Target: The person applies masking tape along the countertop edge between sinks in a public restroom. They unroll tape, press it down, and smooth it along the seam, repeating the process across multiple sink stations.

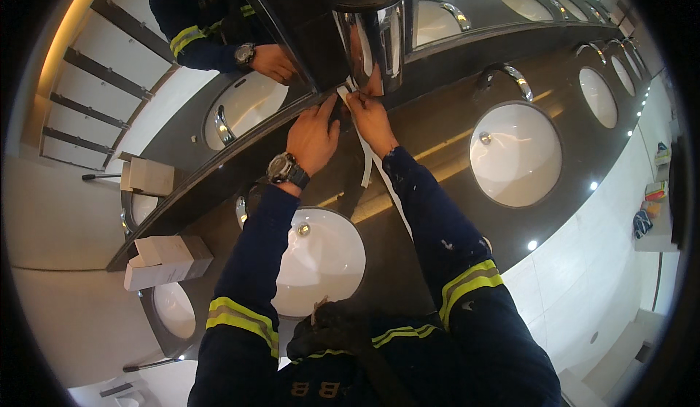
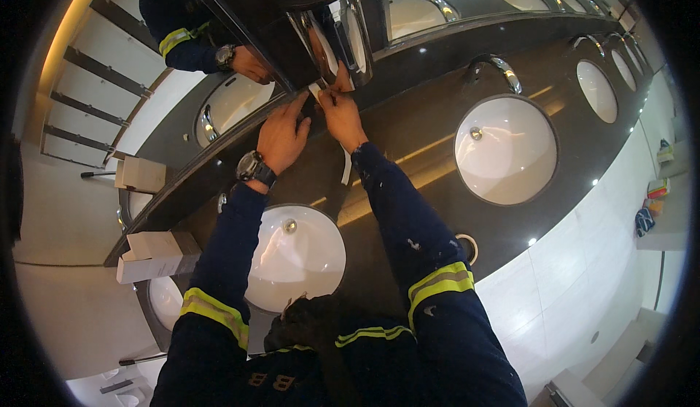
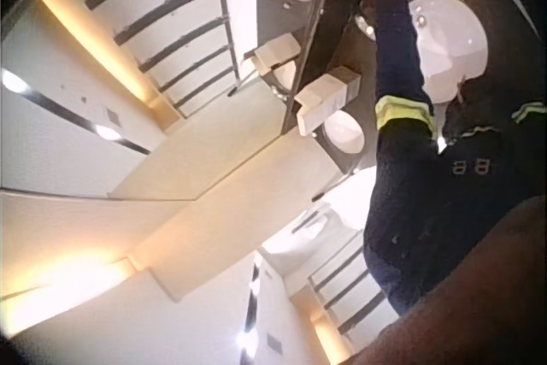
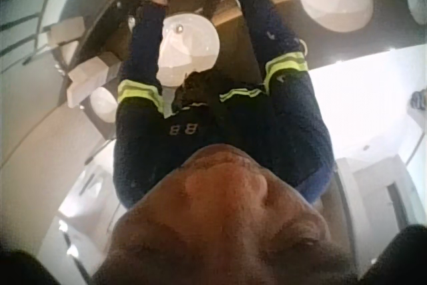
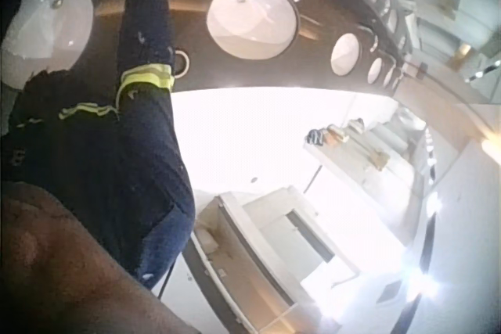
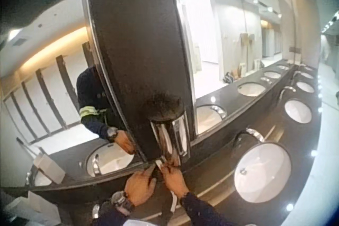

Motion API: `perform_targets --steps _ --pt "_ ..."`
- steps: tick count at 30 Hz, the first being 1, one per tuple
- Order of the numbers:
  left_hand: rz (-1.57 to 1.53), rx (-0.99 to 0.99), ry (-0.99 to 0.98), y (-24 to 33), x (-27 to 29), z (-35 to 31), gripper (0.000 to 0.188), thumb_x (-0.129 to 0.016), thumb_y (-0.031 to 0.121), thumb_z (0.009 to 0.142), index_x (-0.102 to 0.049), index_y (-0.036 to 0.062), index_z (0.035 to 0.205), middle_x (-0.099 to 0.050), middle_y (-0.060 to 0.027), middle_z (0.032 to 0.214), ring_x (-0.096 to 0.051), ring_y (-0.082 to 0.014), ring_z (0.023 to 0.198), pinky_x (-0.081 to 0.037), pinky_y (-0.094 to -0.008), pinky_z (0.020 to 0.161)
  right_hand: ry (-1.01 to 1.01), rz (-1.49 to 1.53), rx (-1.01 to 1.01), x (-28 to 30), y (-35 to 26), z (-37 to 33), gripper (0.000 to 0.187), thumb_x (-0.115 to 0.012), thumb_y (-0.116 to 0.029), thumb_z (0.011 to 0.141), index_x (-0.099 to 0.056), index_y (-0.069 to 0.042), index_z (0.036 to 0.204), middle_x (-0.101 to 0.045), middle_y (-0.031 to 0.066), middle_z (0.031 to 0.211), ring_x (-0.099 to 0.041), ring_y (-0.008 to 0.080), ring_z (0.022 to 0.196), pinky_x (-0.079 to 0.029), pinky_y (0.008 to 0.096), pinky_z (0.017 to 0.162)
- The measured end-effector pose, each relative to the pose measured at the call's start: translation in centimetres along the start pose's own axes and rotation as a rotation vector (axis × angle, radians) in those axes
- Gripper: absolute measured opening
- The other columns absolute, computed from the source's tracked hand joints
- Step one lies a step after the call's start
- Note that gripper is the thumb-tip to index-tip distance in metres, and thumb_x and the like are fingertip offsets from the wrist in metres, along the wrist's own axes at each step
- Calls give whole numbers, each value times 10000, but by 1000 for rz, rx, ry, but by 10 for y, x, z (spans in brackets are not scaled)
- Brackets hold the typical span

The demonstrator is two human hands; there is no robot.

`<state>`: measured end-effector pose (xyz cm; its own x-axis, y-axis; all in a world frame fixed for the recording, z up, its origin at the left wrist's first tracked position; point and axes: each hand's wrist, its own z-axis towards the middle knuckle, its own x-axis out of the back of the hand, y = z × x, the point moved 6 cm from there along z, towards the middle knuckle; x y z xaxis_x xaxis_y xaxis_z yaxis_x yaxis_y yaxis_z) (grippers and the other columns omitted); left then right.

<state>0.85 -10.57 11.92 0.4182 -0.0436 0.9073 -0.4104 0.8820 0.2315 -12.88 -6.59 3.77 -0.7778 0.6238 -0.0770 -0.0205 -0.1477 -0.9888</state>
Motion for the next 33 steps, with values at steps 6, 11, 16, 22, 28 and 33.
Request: perform_targets --steps 6,11,16,22,28,33 --pt "30 41 -115 -7 -21 20 730 -672 207 911 -367 70 1561 -700 -255 928 -687 -442 866 -548 -515 781 19 -88 228 3 21 28 541 -591 -173 1005 -372 9 1464 -724 181 1001 -729 221 861 -553 344 768" --pt "72 11 -142 -22 -23 15 767 -688 206 896 -351 65 1571 -702 -255 935 -690 -430 867 -551 -507 775 81 -21 -18 -15 34 28 607 -617 -178 979 -358 10 1494 -713 227 1123 -739 290 948 -563 389 812" --pt "65 25 -209 -15 -33 26 790 -703 186 873 -350 65 1569 -694 -273 1078 -684 -429 965 -554 -504 847 157 -127 35 -1 53 44 518 -643 -211 965 -465 -12 1409 -708 238 1140 -713 403 999 -547 443 846" --pt "124 10 -231 -16 -31 24 803 -715 165 848 -362 78 1564 -685 -250 1197 -667 -412 1081 -551 -487 907 210 -141 34 -4 23 28 406 -668 -222 954 -567 -48 1306 -735 219 1023 -717 410 975 -546 457 828" --pt "138 -72 -116 -16 -30 26 783 -719 151 839 -394 87 1548 -680 -242 1225 -671 -413 1076 -553 -488 904 223 -35 -1 -3 13 24 398 -672 -222 953 -577 -58 1303 -738 218 985 -723 406 958 -551 464 803" --pt "77 14 -214 -13 -32 30 775 -724 159 836 -408 91 1541 -690 -250 1189 -691 -422 1000 -562 -490 868 286 -204 121 1 9 24 422 -671 -213 950 -566 -50 1325 -731 235 1010 -712 417 968 -551 473 805"
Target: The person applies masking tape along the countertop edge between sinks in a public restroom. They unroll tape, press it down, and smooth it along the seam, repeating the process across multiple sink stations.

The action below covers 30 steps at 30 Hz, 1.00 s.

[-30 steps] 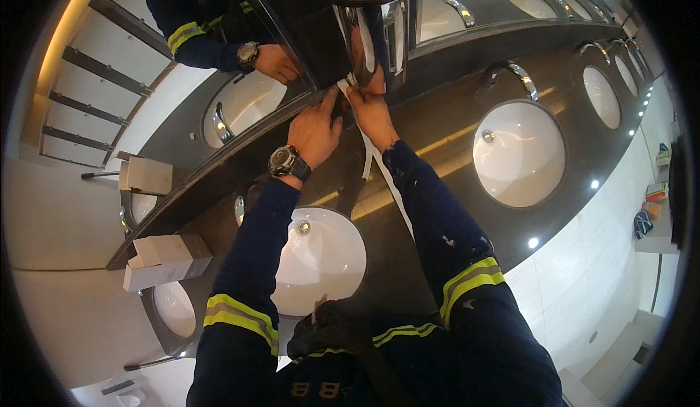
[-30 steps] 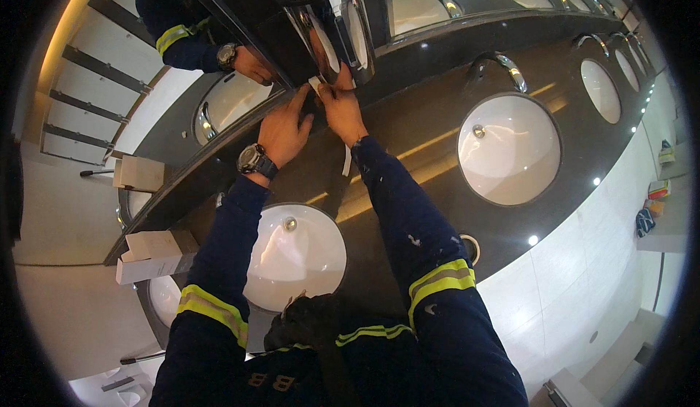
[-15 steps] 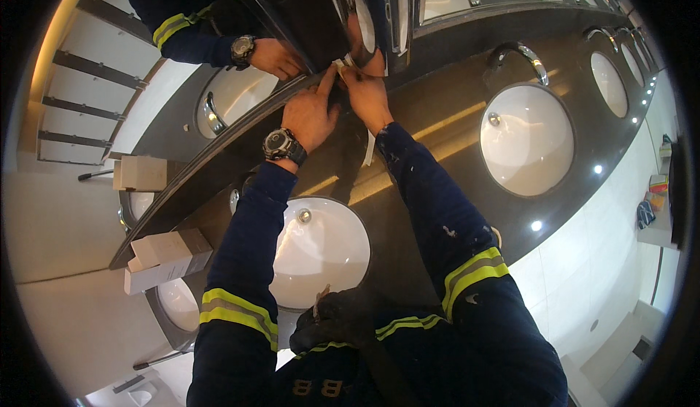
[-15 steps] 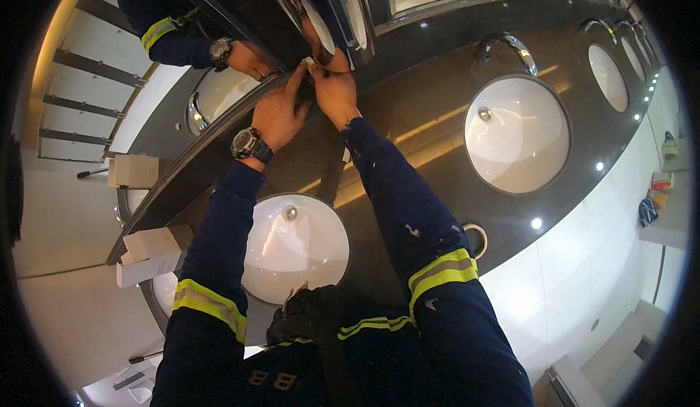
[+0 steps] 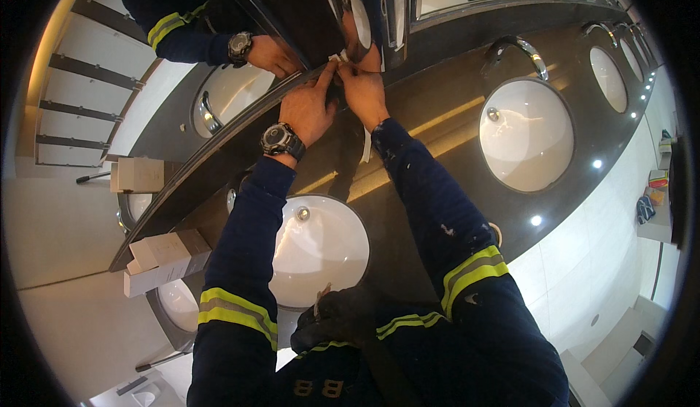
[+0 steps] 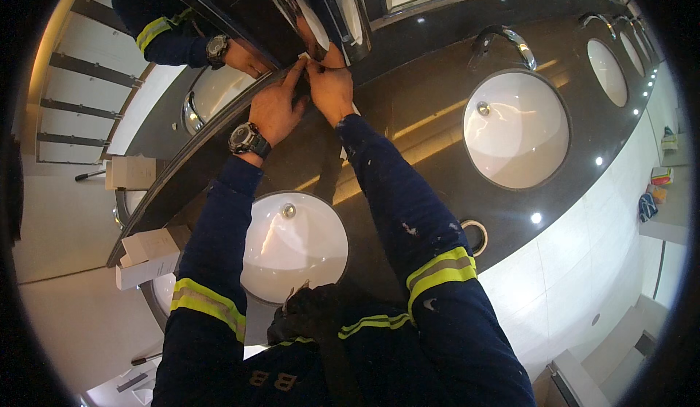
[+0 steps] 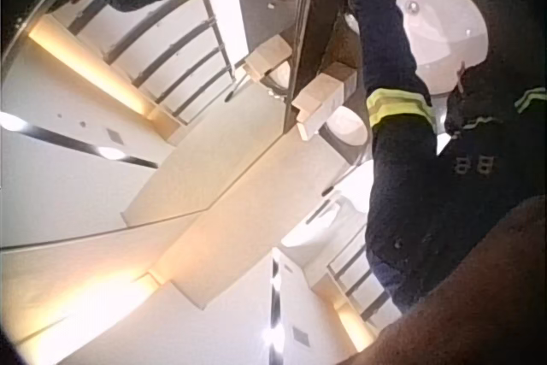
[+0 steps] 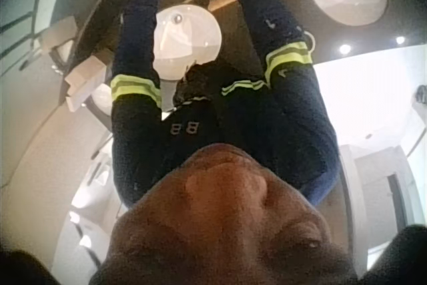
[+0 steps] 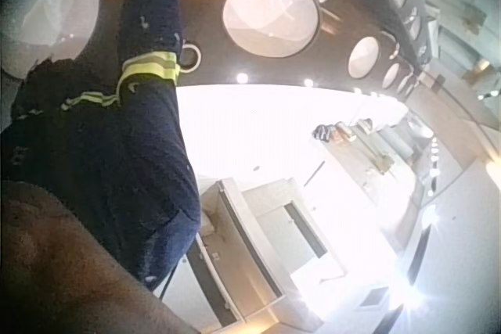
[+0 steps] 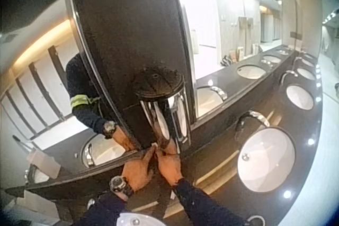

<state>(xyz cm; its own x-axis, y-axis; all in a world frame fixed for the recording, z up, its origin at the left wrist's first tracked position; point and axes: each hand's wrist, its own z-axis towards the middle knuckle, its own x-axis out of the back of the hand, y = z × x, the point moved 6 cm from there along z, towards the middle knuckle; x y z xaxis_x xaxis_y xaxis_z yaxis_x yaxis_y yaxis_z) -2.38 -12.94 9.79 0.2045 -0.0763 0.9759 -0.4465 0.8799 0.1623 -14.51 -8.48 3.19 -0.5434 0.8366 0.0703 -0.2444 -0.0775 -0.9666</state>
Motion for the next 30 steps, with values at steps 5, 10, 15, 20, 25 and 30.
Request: perform_targets --steps 5,10,15,20,25,30 --pt "-3 -1 9 -4 -4 1 772 -723 169 832 -420 91 1538 -705 -258 1120 -695 -422 970 -568 -485 840 15 72 -35 -1 -1 -3 432 -668 -205 949 -564 -58 1341 -722 245 1059 -699 428 1009 -552 478 817" --pt "37 -11 61 -5 -4 -1 761 -725 165 827 -442 92 1529 -709 -259 1095 -702 -415 947 -573 -477 825 51 22 26 0 -8 -5 429 -674 -198 943 -567 -72 1339 -724 247 1040 -691 445 1003 -547 486 813" --pt "41 -13 64 -2 -3 2 765 -721 171 838 -426 101 1539 -699 -266 1135 -701 -422 956 -574 -482 823 34 127 30 -5 4 3 408 -674 -188 938 -576 -72 1317 -725 244 988 -684 457 982 -544 493 797" --pt "42 10 29 -6 -5 2 769 -711 178 862 -392 120 1559 -672 -281 1233 -691 -443 1010 -570 -497 848 47 26 62 -6 2 0 393 -673 -187 937 -583 -79 1304 -726 240 982 -688 452 970 -544 499 780" --pt "11 35 -3 -6 -5 3 757 -709 169 861 -403 131 1552 -661 -277 1266 -689 -446 1029 -571 -496 864 15 32 7 -7 5 -2 404 -675 -191 935 -581 -46 1300 -725 247 991 -692 453 963 -548 501 781" --pt "32 23 27 -5 -5 4 740 -705 173 860 -417 155 1542 -680 -267 1229 -692 -447 1012 -575 -498 853 -6 -35 36 -9 12 2 466 -666 -205 940 -558 -9 1349 -725 253 982 -693 454 957 -552 493 794"
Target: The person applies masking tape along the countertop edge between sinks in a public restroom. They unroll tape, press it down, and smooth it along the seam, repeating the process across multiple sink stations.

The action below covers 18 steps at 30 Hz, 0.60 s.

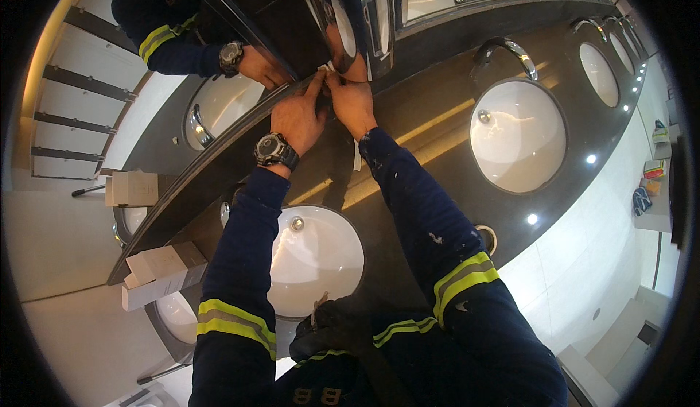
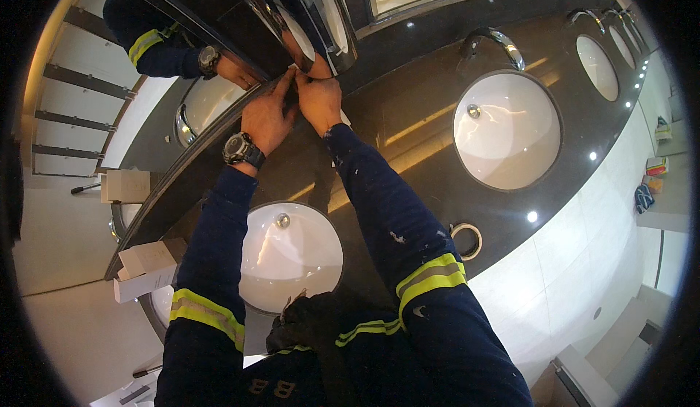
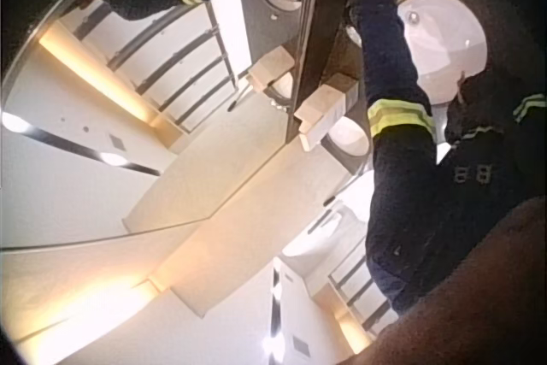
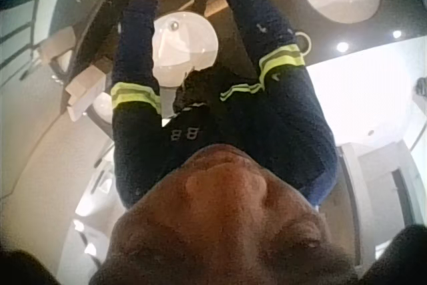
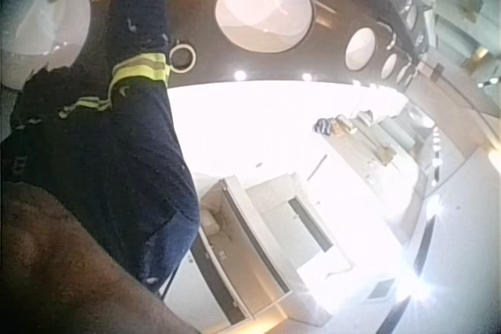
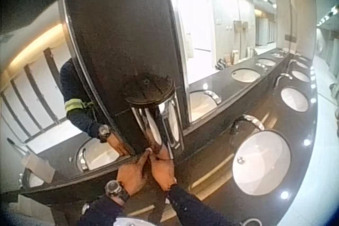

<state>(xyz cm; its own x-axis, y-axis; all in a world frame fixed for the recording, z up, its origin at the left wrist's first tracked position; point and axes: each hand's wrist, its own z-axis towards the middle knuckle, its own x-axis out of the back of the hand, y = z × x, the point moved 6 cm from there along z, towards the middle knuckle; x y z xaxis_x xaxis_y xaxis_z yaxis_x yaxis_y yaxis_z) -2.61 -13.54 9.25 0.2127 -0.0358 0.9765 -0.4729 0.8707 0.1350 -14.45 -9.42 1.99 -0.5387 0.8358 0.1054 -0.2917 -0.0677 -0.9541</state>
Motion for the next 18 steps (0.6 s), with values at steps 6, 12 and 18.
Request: perform_targets --steps 6,12,18 --pt "-14 46 -67 -5 2 5 724 -697 209 874 -420 208 1542 -720 -248 1116 -705 -439 925 -575 -511 798 -10 177 -140 7 -10 -17 410 -659 -235 947 -625 -9 1287 -734 234 901 -718 421 885 -549 472 761" --pt "4 -9 -24 -8 -3 8 778 -709 235 876 -369 256 1576 -734 -232 1012 -709 -432 884 -564 -520 754 -10 98 -114 7 0 -16 386 -712 -288 949 -717 67 1103 -749 153 773 -732 226 720 -536 333 648" --pt "15 29 -132 -17 -10 7 829 -722 234 856 -336 266 1589 -739 -218 970 -713 -420 845 -568 -521 728 -2 263 -204 3 -2 -23 325 -746 -214 926 -721 90 1036 -749 131 761 -714 170 673 -531 312 625"
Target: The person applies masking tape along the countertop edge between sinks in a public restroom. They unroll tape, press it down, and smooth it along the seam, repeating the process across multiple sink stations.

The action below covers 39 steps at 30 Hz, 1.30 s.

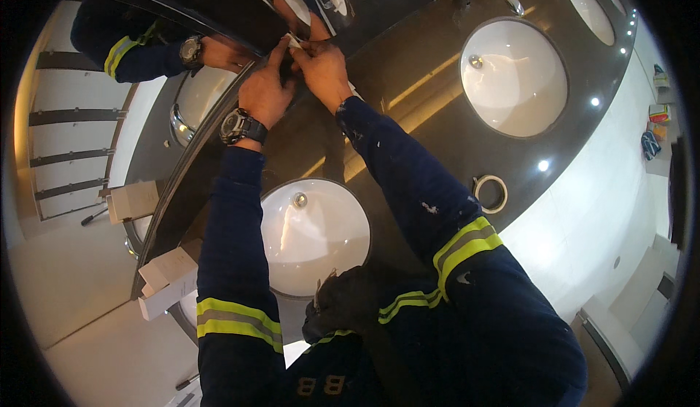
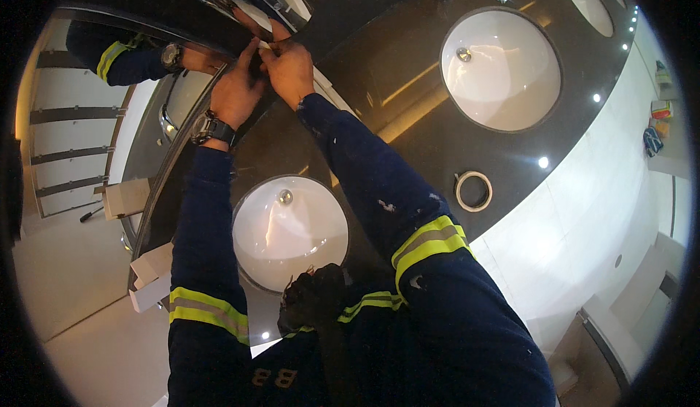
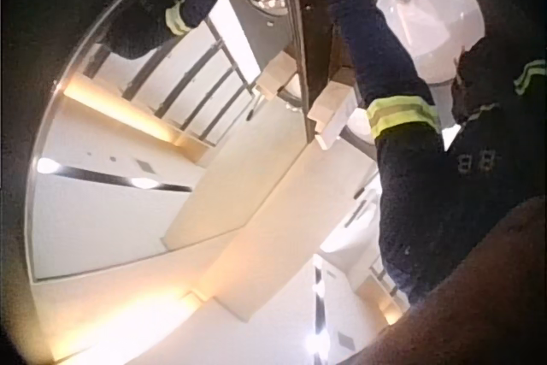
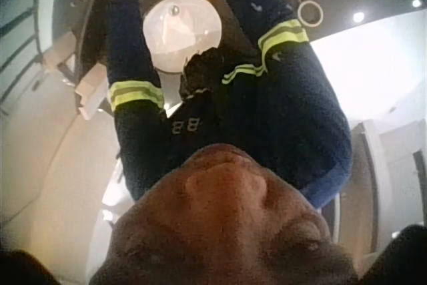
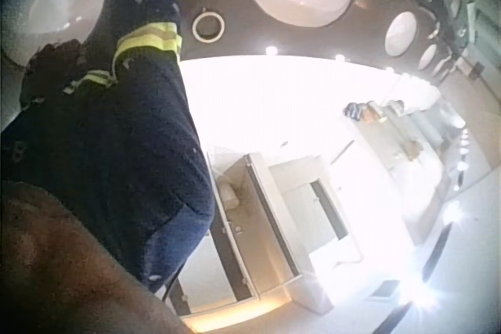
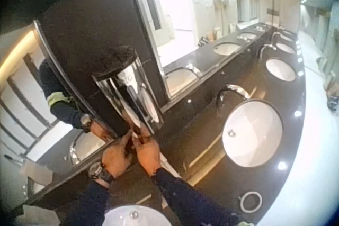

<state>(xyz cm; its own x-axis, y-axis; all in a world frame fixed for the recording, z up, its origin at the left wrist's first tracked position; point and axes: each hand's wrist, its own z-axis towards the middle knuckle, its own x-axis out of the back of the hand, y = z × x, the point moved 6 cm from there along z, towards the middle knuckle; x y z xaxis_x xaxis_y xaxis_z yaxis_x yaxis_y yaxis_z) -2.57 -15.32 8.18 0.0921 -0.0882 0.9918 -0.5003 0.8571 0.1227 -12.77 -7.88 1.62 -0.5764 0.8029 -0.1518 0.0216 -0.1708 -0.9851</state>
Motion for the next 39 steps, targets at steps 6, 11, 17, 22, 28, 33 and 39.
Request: perform_targets --steps 6,11,17,22,28,33,39 --pt "-22 -71 41 0 0 1 856 -716 208 855 -308 266 1605 -723 -184 854 -706 -404 768 -558 -496 693 12 100 -125 9 18 -6 275 -710 -202 930 -741 72 942 -740 138 728 -719 205 627 -542 340 601" --pt "-45 -11 -36 4 -2 5 861 -702 206 856 -292 278 1610 -729 -171 832 -708 -403 810 -559 -522 729 35 161 -145 9 31 0 286 -714 -221 937 -744 63 926 -735 128 718 -703 175 613 -526 323 582" --pt "-100 -27 -10 -4 -4 0 875 -701 187 864 -270 279 1619 -705 -142 740 -704 -384 756 -550 -512 686 49 252 -258 4 39 -8 318 -745 -243 918 -737 75 905 -731 131 706 -690 172 601 -520 319 573" --pt "-91 -42 -11 0 -4 1 878 -699 189 870 -255 269 1623 -697 -140 718 -701 -389 739 -549 -511 673 56 145 -199 7 45 -2 321 -739 -265 919 -746 56 895 -736 125 708 -700 184 615 -521 331 587" --pt "-55 -35 -4 1 -1 -1 858 -701 195 874 -272 257 1615 -704 -147 738 -698 -400 719 -548 -519 661 43 99 -224 4 44 -1 321 -741 -285 930 -744 33 892 -748 110 740 -705 161 656 -520 312 611" --pt "179 -132 107 17 7 0 791 -709 193 878 -353 183 1585 -717 -170 996 -697 -371 901 -558 -481 768 46 64 -211 7 43 0 326 -743 -293 929 -744 32 908 -755 109 757 -704 146 672 -517 295 625" --pt "278 -594 180 17 15 -5 776 -723 93 838 -410 92 1548 -472 -193 1502 -449 -373 1398 -428 -477 1121 54 -11 -163 5 47 4 356 -707 -311 936 -760 40 920 -745 142 743 -732 256 713 -535 382 695"
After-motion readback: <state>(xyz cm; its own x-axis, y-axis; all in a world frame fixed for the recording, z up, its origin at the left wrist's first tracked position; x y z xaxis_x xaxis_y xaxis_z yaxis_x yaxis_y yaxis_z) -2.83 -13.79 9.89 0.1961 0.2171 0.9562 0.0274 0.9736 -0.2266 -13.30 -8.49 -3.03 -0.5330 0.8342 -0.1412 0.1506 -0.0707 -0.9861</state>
